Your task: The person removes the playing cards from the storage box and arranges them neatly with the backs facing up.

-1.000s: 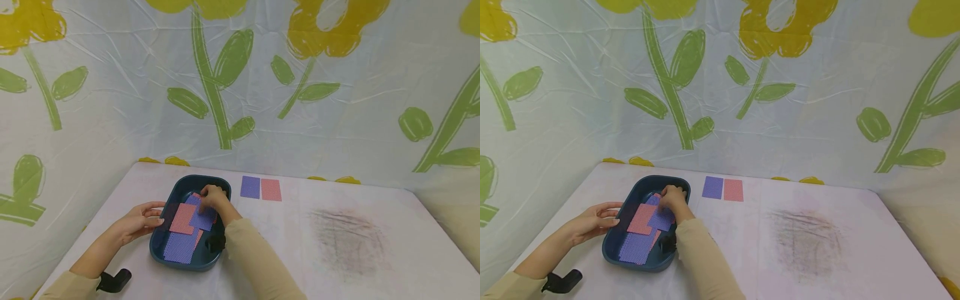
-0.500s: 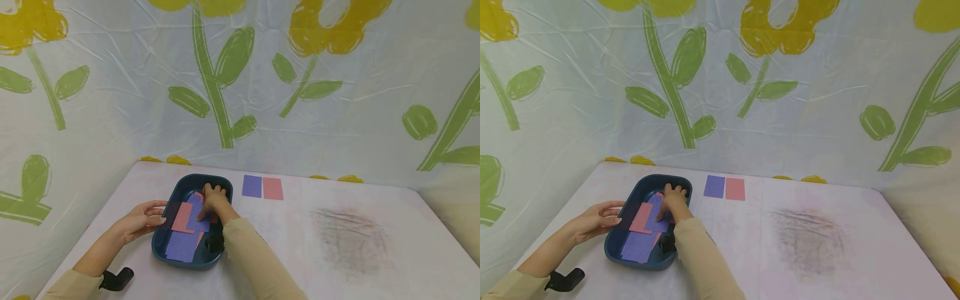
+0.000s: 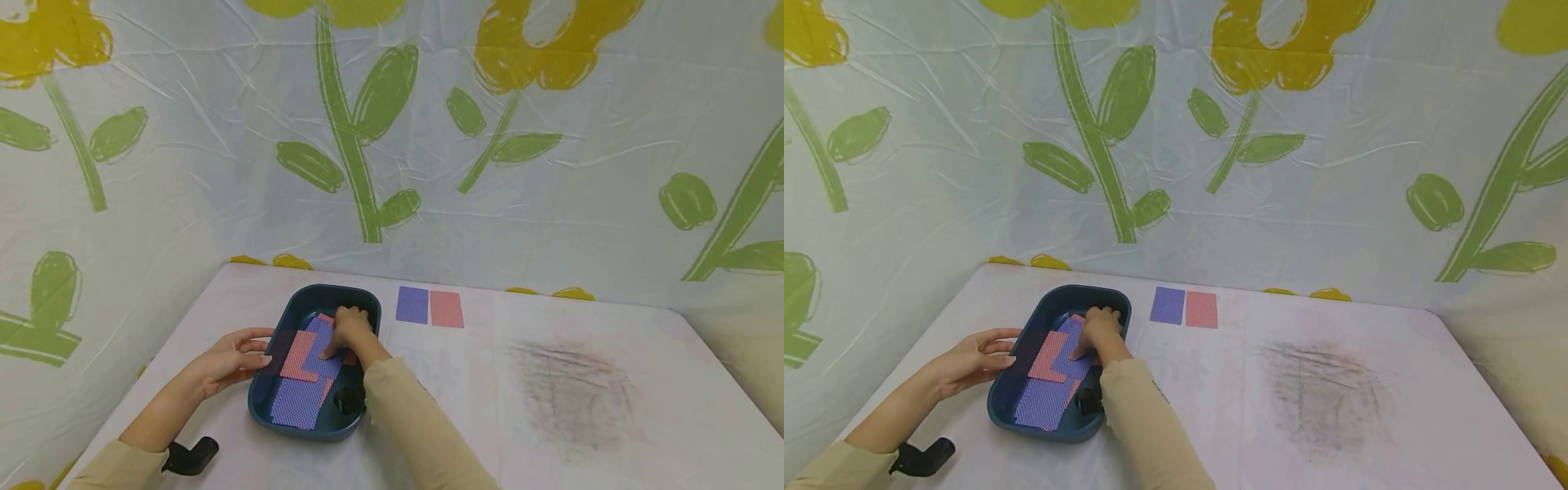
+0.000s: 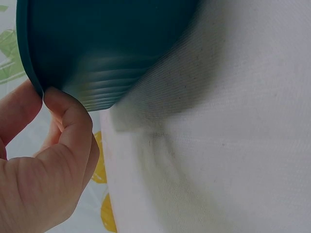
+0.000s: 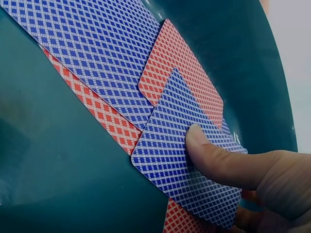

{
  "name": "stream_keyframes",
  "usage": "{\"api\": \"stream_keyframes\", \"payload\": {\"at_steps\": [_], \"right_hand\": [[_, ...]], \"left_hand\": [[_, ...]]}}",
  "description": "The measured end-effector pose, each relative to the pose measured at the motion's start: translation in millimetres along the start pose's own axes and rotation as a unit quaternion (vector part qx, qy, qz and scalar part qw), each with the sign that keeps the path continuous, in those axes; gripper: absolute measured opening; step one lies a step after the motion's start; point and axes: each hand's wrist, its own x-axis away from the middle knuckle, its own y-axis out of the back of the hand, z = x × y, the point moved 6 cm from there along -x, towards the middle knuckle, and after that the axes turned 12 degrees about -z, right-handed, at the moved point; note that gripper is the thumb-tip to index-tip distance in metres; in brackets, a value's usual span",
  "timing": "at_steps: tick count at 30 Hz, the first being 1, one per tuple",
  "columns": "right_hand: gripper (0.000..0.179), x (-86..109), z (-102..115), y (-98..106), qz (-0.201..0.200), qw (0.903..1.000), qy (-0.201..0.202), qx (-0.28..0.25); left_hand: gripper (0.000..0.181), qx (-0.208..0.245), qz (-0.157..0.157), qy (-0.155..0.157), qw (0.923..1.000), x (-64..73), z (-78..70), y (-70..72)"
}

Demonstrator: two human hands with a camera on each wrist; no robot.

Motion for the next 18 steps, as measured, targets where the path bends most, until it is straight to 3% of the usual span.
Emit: {"api": "stream_keyframes", "payload": {"at_steps": [12,18], "right_hand": [[0.055,2.2,7.0,4.9,-0.016,0.9984,0.044,-0.032],[0.041,4.1,4.3,5.9,0.008,0.9898,0.018,-0.141]], "left_hand": [[0.064,-0.002,-0.003,0.000,1.0000,2.4,0.0,-1.1],[0.065,0.000,-0.002,0.001,1.0000,2.7,-1.0,-1.2]]}}
